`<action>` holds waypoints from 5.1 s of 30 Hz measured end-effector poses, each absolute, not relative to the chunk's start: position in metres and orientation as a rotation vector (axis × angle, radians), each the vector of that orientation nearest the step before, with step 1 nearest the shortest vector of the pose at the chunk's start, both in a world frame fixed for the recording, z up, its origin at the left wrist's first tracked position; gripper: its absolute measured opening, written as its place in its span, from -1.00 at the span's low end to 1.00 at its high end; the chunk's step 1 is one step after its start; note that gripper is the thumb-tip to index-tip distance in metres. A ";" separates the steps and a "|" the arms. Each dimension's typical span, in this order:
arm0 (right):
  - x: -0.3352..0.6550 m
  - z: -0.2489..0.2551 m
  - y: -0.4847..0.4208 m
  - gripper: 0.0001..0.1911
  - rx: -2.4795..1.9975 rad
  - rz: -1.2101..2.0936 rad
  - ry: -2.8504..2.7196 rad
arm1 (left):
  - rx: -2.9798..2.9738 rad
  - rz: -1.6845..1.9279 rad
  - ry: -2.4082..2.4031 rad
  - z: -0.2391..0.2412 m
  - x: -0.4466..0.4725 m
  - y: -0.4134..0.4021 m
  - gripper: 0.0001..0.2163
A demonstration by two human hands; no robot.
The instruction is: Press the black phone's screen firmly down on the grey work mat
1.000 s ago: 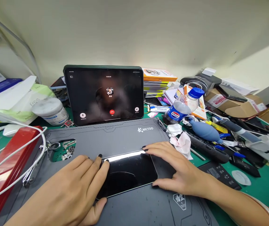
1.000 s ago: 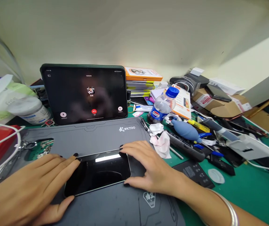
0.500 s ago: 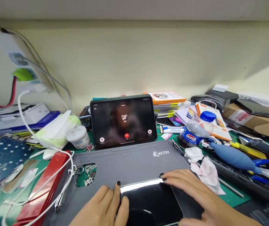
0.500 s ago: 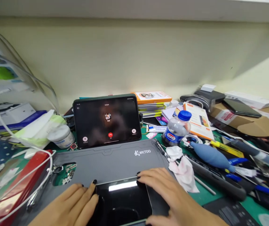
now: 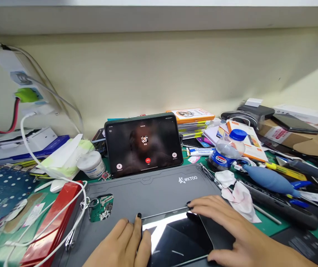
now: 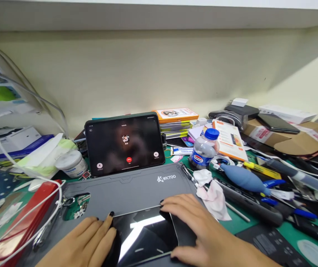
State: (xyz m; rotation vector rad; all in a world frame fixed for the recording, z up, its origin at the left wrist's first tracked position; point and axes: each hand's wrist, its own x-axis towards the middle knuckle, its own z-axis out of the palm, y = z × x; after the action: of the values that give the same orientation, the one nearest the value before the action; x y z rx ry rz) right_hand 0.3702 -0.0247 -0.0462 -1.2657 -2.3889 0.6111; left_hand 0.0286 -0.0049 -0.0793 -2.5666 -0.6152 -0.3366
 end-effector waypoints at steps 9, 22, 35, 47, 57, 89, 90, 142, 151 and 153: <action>0.367 -0.049 -0.021 -0.38 -1.223 0.650 -2.401 | -2.548 -0.348 -0.657 -0.063 0.033 -0.005 -0.69; 0.371 -0.050 -0.023 -0.33 -1.172 0.609 -2.425 | -2.522 -0.588 -0.731 -0.045 0.041 0.000 -0.65; 0.372 -0.049 -0.024 -0.44 -1.185 0.614 -2.392 | -2.596 -0.613 -0.796 -0.049 0.033 0.003 -0.65; 0.372 -0.047 -0.024 -0.47 -1.222 0.629 -2.346 | -2.564 -0.610 -0.871 -0.047 0.034 0.001 -0.57; 0.374 -0.052 -0.027 -0.53 -1.082 0.360 -2.323 | -2.705 -0.555 -0.897 -0.031 0.035 -0.001 -0.37; 0.371 -0.051 -0.024 -0.77 -0.941 0.133 -2.516 | -2.841 -0.493 -1.001 -0.024 0.030 -0.002 -0.21; 0.371 -0.051 -0.024 -0.76 -0.948 0.142 -2.520 | -2.833 -0.498 -1.001 -0.024 0.029 -0.002 -0.20; 0.367 -0.040 -0.023 -0.75 -0.976 0.041 -2.640 | -2.939 -0.374 -0.998 -0.031 0.019 0.001 -0.39; 0.368 -0.042 -0.023 -0.69 -0.990 0.083 -2.630 | -2.998 -0.360 -1.024 -0.030 0.020 0.002 -0.42; 0.368 -0.042 -0.023 -0.69 -1.005 0.078 -2.627 | -3.007 -0.337 -1.037 -0.031 0.020 0.001 -0.42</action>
State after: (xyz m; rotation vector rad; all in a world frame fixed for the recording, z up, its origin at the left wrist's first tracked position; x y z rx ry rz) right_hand 0.3684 -0.0234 -0.0420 -1.0046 -2.6271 0.0780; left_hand 0.0197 0.0013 -0.0305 -3.0067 -1.0365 -0.3372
